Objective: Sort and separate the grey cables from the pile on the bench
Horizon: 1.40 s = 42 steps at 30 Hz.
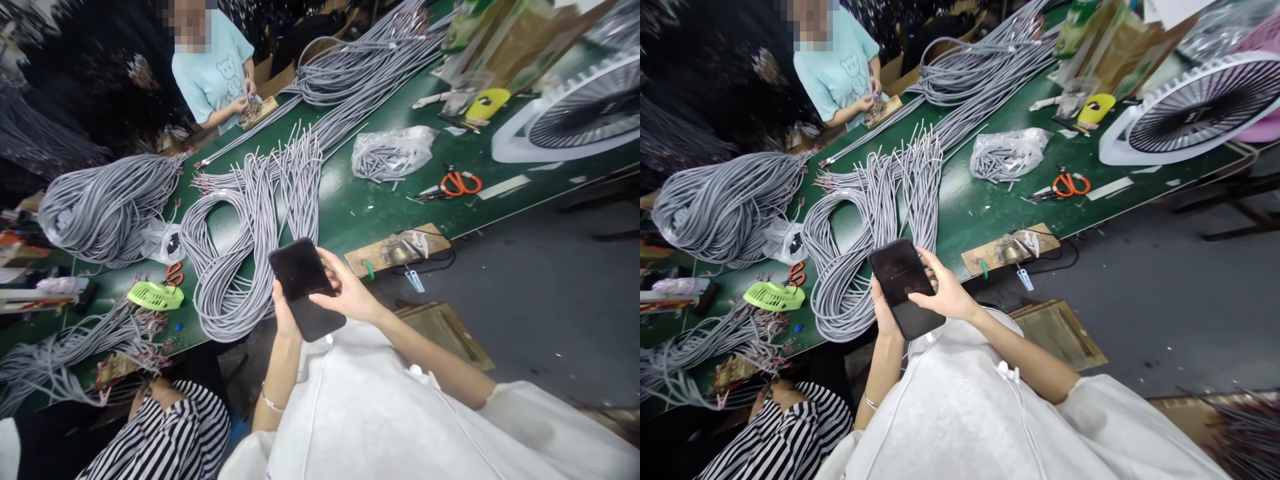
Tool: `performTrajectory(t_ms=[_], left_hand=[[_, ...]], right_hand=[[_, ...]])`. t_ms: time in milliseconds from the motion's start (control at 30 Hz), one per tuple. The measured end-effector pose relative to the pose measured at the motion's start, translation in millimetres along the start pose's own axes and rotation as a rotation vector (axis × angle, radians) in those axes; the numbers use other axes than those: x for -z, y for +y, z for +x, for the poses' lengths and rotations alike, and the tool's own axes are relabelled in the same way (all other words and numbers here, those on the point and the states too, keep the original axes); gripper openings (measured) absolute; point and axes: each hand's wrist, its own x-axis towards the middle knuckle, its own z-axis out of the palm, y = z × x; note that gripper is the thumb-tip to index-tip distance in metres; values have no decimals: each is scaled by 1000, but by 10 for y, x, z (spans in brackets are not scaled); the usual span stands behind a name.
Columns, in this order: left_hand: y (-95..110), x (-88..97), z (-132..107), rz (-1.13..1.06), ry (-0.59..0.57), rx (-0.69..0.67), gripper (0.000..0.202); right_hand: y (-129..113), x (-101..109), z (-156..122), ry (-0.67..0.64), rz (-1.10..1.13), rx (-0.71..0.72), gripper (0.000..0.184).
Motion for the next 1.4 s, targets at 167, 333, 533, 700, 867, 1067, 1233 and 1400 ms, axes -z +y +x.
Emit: performTrajectory(t_ms=[167,333,533,700,867,1067,1233,1400], left_hand=[[-18,-33,-2,-4,20,-8,58],[-46,-25,3,5,52,-19,57],[3,0,-14,14,41,-46,59],[-6,-40,-30,6,54,-100,59],[17,-63,-59,14,32,-86,64],[34,-56,-106,39,-35,-47,73],[14,-41,-135,38,-34,-27,67],[23,-33,-164,19,-26,2,68]], right_hand=[[50,8,28,29,20,-9,68],[30,-84,23,114,-52,33,84],[-19,24,1,-122,-43,-33,98],[-4,7,2,-86,-99,29,110],[-22,-36,-15,-91,-66,5,112],[-64,16,-102,-102,-70,-30,96],[-65,31,-161,-87,-64,37,84],[-33,35,-194,-87,-55,40,79]])
